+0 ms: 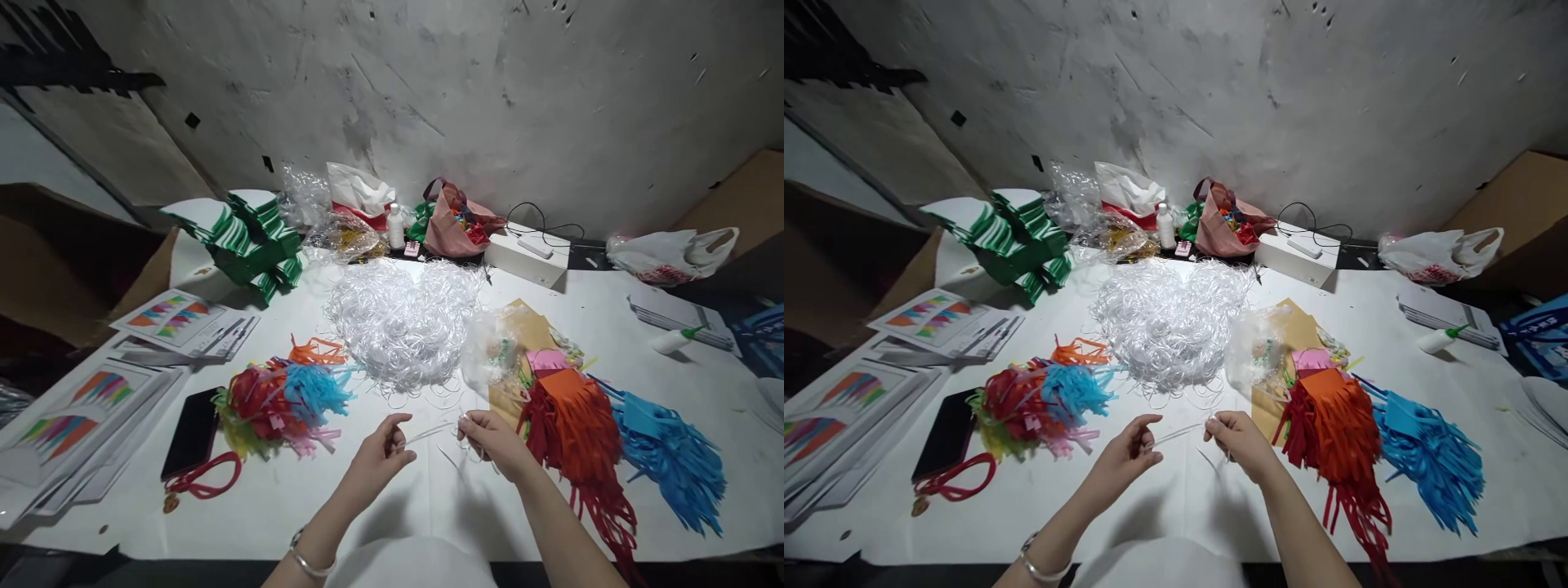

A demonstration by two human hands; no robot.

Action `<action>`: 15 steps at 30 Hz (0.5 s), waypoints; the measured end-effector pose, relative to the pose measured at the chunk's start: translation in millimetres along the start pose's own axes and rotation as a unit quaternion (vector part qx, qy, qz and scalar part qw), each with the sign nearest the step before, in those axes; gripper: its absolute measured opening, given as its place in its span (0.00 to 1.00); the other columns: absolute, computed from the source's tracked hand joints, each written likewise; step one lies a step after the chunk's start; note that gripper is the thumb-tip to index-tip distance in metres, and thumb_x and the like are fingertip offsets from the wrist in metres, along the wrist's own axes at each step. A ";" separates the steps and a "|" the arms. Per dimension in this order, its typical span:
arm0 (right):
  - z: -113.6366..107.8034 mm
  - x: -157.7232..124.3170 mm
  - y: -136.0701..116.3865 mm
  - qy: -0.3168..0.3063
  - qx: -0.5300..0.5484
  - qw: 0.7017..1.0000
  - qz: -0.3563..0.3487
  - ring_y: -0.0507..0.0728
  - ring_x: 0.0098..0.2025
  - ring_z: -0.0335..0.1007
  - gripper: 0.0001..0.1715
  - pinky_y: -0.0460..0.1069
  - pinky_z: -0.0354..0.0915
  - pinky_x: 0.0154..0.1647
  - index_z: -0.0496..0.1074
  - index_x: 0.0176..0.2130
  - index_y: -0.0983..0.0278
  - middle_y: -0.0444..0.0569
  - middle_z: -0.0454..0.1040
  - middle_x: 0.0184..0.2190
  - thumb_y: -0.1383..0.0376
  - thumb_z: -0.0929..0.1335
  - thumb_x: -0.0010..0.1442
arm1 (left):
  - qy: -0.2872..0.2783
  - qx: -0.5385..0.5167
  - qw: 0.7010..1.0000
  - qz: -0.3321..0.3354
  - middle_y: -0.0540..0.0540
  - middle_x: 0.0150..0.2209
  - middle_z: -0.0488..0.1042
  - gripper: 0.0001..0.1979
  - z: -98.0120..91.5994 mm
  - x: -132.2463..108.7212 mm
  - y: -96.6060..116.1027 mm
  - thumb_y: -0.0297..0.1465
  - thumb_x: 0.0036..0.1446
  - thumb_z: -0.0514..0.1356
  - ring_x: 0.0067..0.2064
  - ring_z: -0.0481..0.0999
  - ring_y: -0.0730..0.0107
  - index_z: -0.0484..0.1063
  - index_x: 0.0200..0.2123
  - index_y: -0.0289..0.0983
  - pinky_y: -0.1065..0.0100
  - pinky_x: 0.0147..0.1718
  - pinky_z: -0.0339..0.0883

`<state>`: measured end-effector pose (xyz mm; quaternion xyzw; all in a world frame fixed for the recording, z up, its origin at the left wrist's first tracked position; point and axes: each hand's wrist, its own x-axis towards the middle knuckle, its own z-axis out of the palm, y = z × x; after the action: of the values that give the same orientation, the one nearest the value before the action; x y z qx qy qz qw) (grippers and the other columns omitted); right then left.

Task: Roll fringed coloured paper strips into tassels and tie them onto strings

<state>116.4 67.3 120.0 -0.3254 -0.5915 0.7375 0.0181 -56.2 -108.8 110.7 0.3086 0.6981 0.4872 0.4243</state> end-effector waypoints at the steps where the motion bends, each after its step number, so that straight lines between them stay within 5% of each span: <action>1: 0.7 0.8 1.1 -0.002 0.004 1.000 0.002 0.45 0.17 0.42 0.26 0.44 0.39 0.17 0.70 0.27 0.65 0.35 0.52 0.14 0.44 0.69 0.54 | 0.012 0.032 0.999 0.014 0.55 0.28 0.63 0.22 0.5 -1.2 -1.7 0.35 0.51 0.61 0.27 0.63 0.74 0.67 0.50 0.40 0.71 0.29 0.61; 6: 0.4 3.1 3.3 -0.023 0.020 0.999 0.011 0.45 0.17 0.42 0.25 0.44 0.37 0.17 0.70 0.28 0.65 0.35 0.53 0.15 0.45 0.69 0.54 | 0.066 0.171 0.978 0.097 0.54 0.25 0.66 0.19 -0.2 -6.8 -7.2 0.37 0.60 0.54 0.25 0.64 0.74 0.66 0.53 0.40 0.72 0.28 0.61; 10: -0.4 4.5 4.1 -0.032 0.037 0.999 0.023 0.45 0.16 0.41 0.26 0.44 0.36 0.17 0.70 0.28 0.65 0.34 0.52 0.14 0.45 0.70 0.53 | 0.019 0.186 0.967 0.174 0.48 0.29 0.75 0.16 -3.8 -9.2 -8.2 0.36 0.62 0.51 0.30 0.73 0.71 0.75 0.46 0.41 0.71 0.32 0.66; 15: 0.6 6.3 7.6 -0.047 0.039 0.998 0.031 0.45 0.16 0.40 0.25 0.44 0.35 0.16 0.70 0.28 0.65 0.34 0.53 0.14 0.45 0.70 0.53 | 0.065 0.167 0.973 0.146 0.47 0.33 0.79 0.14 -4.4 -9.8 -7.0 0.36 0.62 0.52 0.33 0.76 0.69 0.77 0.41 0.40 0.70 0.35 0.68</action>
<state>113.9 67.2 110.4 -0.3071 -0.5525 0.7746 -0.0202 -55.9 -121.3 107.7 0.4414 0.7431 0.4394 0.2446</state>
